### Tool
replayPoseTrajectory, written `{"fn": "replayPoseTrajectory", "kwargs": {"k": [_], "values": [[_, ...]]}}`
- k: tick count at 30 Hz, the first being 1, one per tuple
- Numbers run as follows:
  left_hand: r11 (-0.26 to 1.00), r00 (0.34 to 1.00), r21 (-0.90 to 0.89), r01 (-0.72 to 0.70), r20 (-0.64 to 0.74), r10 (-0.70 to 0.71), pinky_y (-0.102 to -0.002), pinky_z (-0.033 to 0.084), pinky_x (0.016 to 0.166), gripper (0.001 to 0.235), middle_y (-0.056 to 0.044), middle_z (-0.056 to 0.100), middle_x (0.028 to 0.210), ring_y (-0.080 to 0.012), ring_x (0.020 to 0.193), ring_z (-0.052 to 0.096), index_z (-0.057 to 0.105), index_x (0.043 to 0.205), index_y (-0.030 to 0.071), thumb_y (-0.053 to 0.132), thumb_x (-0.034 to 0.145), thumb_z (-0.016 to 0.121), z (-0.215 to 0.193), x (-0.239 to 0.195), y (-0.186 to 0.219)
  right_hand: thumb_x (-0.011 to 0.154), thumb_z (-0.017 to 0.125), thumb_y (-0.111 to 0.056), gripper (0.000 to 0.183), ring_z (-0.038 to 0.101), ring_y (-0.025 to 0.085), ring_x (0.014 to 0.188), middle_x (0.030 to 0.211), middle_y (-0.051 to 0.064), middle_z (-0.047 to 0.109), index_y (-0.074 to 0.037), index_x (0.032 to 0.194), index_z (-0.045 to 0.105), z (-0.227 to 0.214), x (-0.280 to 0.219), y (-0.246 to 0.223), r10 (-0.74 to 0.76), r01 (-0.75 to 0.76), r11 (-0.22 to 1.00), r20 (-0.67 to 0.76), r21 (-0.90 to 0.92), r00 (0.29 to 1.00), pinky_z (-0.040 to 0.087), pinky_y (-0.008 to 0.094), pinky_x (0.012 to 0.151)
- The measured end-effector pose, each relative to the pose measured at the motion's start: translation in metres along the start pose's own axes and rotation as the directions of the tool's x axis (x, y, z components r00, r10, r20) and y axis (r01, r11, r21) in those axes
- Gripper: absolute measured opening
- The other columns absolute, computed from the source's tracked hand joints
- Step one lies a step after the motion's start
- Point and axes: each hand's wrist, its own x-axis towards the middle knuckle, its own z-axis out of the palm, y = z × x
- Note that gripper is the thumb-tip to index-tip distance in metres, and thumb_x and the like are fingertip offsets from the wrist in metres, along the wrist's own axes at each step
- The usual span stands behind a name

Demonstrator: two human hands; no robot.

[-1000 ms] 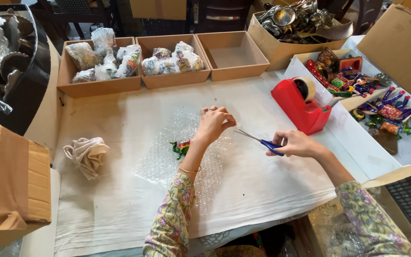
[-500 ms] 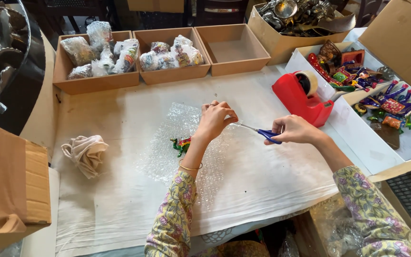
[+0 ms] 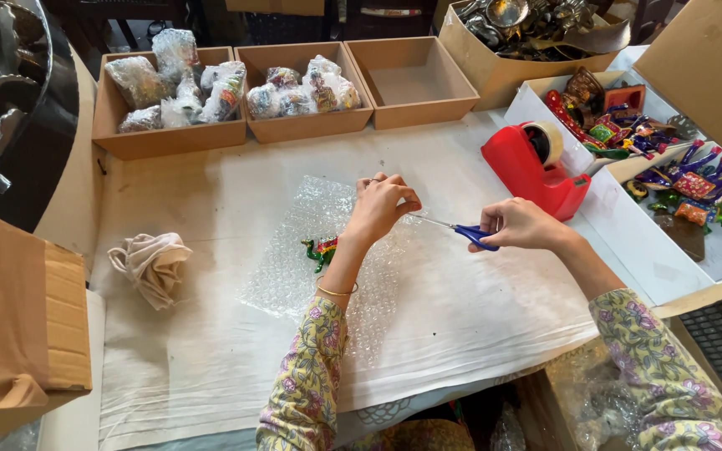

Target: Packing small decorative figurines into bubble wrap and cardboard boxes.

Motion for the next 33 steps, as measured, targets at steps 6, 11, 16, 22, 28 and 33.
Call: {"fn": "replayPoseTrajectory", "kwargs": {"k": [6,11,16,22,28,33], "values": [[1.0,1.0,0.012,-0.004,-0.001,0.004,-0.046,0.035,0.102,0.013,0.002,0.068,0.093,-0.0232,0.101,0.058,0.082,0.088,0.023,0.033,0.088,0.074,0.001,0.0,-0.002,0.068,0.091,-0.038,0.04,0.063,0.013,0.056,0.059,0.003,0.07,-0.003,0.069,0.073,-0.002,-0.001,-0.006,-0.015,0.015,1.0,-0.004,-0.015,1.0,0.047,0.029,0.051],[1.0,1.0,-0.001,0.013,-0.004,-0.013,-0.046,0.035,0.101,0.014,0.002,0.068,0.091,-0.0229,0.1,0.059,0.082,0.088,0.023,0.034,0.088,0.074,-0.002,0.0,-0.001,0.065,0.092,-0.044,0.046,0.064,0.013,0.057,0.061,0.004,0.07,-0.003,0.07,0.072,-0.008,-0.003,-0.023,0.036,-0.036,0.999,0.022,0.008,0.999,0.05,0.03,0.053],[1.0,1.0,-0.004,0.009,-0.002,-0.009,-0.045,0.035,0.099,0.014,0.002,0.068,0.089,-0.023,0.098,0.059,0.082,0.088,0.024,0.035,0.087,0.075,-0.003,0.0,0.0,0.064,0.091,-0.049,0.05,0.065,0.014,0.059,0.062,0.005,0.07,-0.003,0.07,0.072,-0.005,0.004,-0.021,0.023,-0.023,0.999,0.021,-0.028,1.0,0.051,0.03,0.056],[1.0,1.0,-0.014,0.012,0.009,-0.011,-0.044,0.036,0.097,0.013,0.003,0.07,0.088,-0.0224,0.097,0.06,0.082,0.088,0.023,0.034,0.088,0.074,-0.003,0.001,0.001,0.066,0.091,-0.046,0.049,0.065,0.015,0.058,0.061,0.005,0.07,-0.002,0.069,0.072,-0.002,0.008,-0.029,-0.013,0.013,0.999,-0.004,-0.041,1.0,0.05,0.031,0.055],[1.0,1.0,-0.02,-0.002,0.006,0.002,-0.043,0.036,0.096,0.014,0.004,0.07,0.088,-0.0223,0.096,0.061,0.082,0.089,0.024,0.035,0.089,0.073,-0.005,0.0,0.001,0.073,0.086,-0.032,0.032,0.066,0.014,0.056,0.063,0.004,0.073,-0.003,0.07,0.071,0.002,0.015,-0.022,-0.095,0.093,0.994,-0.029,-0.055,0.995,0.051,0.029,0.055],[0.999,0.998,-0.015,0.037,0.042,-0.036,-0.043,0.036,0.099,0.014,0.004,0.071,0.088,-0.0207,0.095,0.061,0.082,0.092,0.025,0.036,0.091,0.073,-0.012,0.0,0.003,0.075,0.084,-0.027,0.027,0.067,0.013,0.056,0.064,0.004,0.074,-0.004,0.071,0.07,0.001,0.014,-0.022,-0.097,0.096,0.994,-0.032,-0.048,0.995,0.052,0.029,0.054]]}}
